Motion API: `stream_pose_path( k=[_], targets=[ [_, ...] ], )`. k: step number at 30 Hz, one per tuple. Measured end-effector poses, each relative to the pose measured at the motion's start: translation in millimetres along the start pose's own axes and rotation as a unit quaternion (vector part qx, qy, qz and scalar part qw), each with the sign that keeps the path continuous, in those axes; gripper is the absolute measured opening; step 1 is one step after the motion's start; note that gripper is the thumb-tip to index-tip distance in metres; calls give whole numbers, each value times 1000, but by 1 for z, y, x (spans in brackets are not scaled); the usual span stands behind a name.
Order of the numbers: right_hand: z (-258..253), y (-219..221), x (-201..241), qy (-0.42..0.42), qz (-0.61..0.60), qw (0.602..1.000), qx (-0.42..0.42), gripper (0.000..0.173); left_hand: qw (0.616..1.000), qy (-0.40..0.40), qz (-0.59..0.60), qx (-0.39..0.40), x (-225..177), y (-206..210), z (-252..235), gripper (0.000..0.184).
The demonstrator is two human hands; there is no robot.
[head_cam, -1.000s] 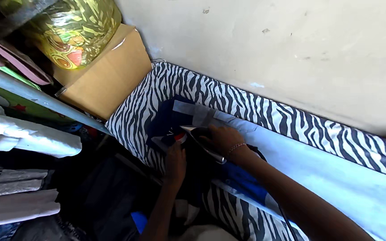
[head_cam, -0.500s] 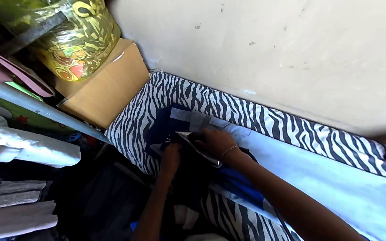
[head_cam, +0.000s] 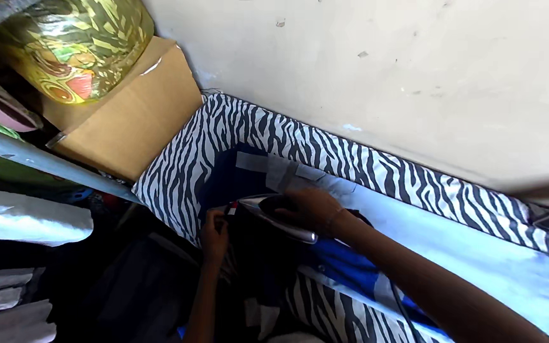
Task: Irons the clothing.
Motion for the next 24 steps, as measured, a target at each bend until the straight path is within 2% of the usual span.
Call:
stream_pose_path(
  k=[2, 4, 6, 7, 8, 9, 11, 13, 15, 16, 18, 20, 21, 24],
  targets=[
    [8, -2, 4, 28, 15, 999, 5, 57, 999, 7, -41, -13, -14, -12, 13, 33],
    [0, -2, 14, 67, 4, 998, -9, 56, 997, -18, -73, 2, -44, -21, 37, 45],
    [-17, -3, 23, 78, -9, 996, -34, 54, 987, -86, -108, 78, -73, -12, 67, 74],
    [-25, -4, 27, 71, -12, 996, -48, 52, 975, -126, -130, 130, -78, -1, 84, 84],
    [-33, -3, 30, 55, -12, 996, -70, 50, 960, -159, -146, 178, -75, 9, 98, 84],
    [-40, -3, 32, 36, -9, 995, -94, 49, 952, -183, -139, 203, -66, 12, 111, 79],
    [-49, -7, 35, 22, -9, 993, -115, 49, 956, -218, -46, 189, -44, -7, 128, 60],
    [-56, -14, 39, 52, -19, 996, -76, 52, 950, -258, 59, 167, -21, -44, 143, 40],
    [-56, -18, 44, 72, -38, 996, -48, 51, 935, -285, 118, 174, -5, -72, 155, 36],
    [-51, -16, 46, 70, -54, 995, -48, 50, 925, -292, 125, 206, 0, -79, 160, 35],
    [-29, -3, 42, 55, -94, 991, -80, 44, 898, -280, 110, 320, 2, -86, 166, 27],
    [-1, 8, 34, 81, -85, 992, -32, 48, 885, -231, 65, 399, 11, -85, 160, 21],
    [12, 11, 29, 99, -73, 992, -6, 51, 897, -217, 53, 383, 14, -84, 150, 26],
    [24, 17, 26, 143, -51, 988, 13, 52, 961, -165, 45, 216, 4, -72, 99, 34]
  ],
)
Point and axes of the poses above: each hand's wrist, its own z-axis away from the middle knuckle, its own y-axis out of the palm, x = y × z, the point moved 4 cm from there along -z, towards the middle knuckle, and after that the axes turned 2 degrees about -x, right-handed, at the moved point
